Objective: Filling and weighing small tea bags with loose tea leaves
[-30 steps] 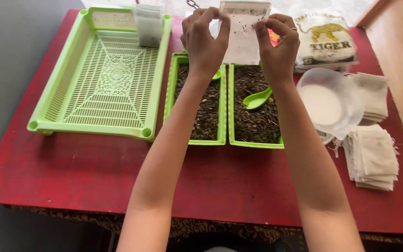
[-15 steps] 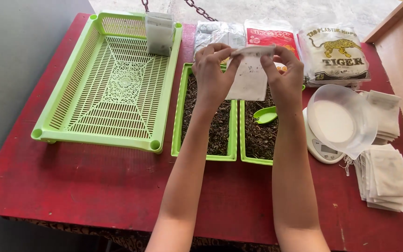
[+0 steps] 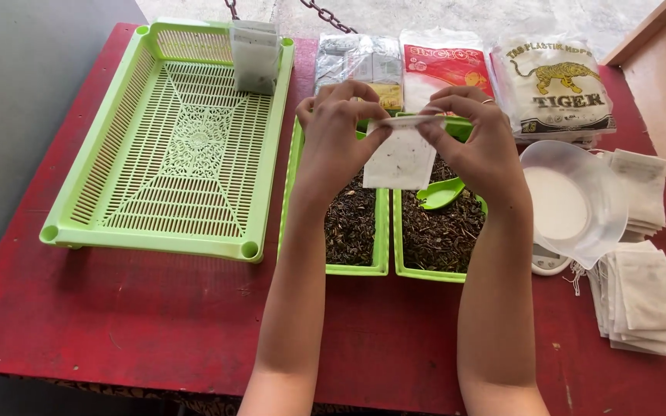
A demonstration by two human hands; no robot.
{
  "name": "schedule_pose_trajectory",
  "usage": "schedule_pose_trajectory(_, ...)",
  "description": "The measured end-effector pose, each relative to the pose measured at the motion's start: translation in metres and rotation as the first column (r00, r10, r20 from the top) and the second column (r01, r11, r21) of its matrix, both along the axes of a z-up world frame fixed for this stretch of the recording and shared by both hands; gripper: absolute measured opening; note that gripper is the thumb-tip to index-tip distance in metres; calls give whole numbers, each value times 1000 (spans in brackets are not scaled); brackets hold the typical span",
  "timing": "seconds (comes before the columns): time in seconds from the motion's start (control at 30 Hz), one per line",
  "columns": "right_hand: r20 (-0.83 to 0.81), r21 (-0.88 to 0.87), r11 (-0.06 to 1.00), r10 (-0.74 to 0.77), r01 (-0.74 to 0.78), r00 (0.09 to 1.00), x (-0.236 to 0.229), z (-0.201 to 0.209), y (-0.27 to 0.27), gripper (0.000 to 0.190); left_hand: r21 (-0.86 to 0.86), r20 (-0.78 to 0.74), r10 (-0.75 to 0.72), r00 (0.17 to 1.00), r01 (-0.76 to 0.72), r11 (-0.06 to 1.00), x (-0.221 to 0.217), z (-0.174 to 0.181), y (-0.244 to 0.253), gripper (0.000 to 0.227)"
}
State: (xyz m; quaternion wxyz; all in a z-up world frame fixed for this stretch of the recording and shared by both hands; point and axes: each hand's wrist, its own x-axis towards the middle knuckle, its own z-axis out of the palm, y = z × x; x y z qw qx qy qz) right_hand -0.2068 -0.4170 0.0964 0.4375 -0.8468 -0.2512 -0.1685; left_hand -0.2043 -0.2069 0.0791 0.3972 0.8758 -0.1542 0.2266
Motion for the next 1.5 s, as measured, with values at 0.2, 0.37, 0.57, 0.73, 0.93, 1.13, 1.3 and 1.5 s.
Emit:
schedule_pose_trajectory(0.2, 8, -49, 998, 34, -33, 999, 1, 1, -4, 8, 77, 33, -6, 999, 4, 997, -6, 10, -1, 17)
schedule_pose_trajectory(0.37, -61, -51, 998, 40, -44, 997, -7, 16, -2, 16, 130, 103, -12, 995, -2, 992, -10, 19, -7, 18)
schedule_pose_trajectory(0.57, -36, -60, 997, 53, -55, 998, -13, 24, -1, 21, 130, 143, -27, 989, 8, 991, -8, 17, -13, 8)
schedule_pose_trajectory(0.73, -58, -74, 988, 129, -133, 990, -13, 23, -1, 22, 154, 161, -46, 986, 21, 988, -8, 16, -16, 6)
schedule_pose_trajectory(0.93, 99, -100, 995, -7, 17, 995, -6, 13, -5, 17, 178, 167, 99, 981, -129, 975, -10, 19, -23, 40)
schedule_pose_trajectory(1.13, 108, -28, 999, -44, 47, 993, -7, 13, -4, 14, 134, 146, 136, 980, -155, 979, -13, 19, -23, 25)
schedule_pose_trajectory(1.3, 91, -30, 998, -46, 49, 995, -10, 16, 1, 16, 62, 186, 135, 973, -149, 987, -11, 19, -26, 14)
schedule_pose_trajectory(1.5, 110, -29, 1000, -6, 9, 994, -8, 17, -3, 7, 49, 231, 151, 961, -166, 985, -12, 20, -22, 13)
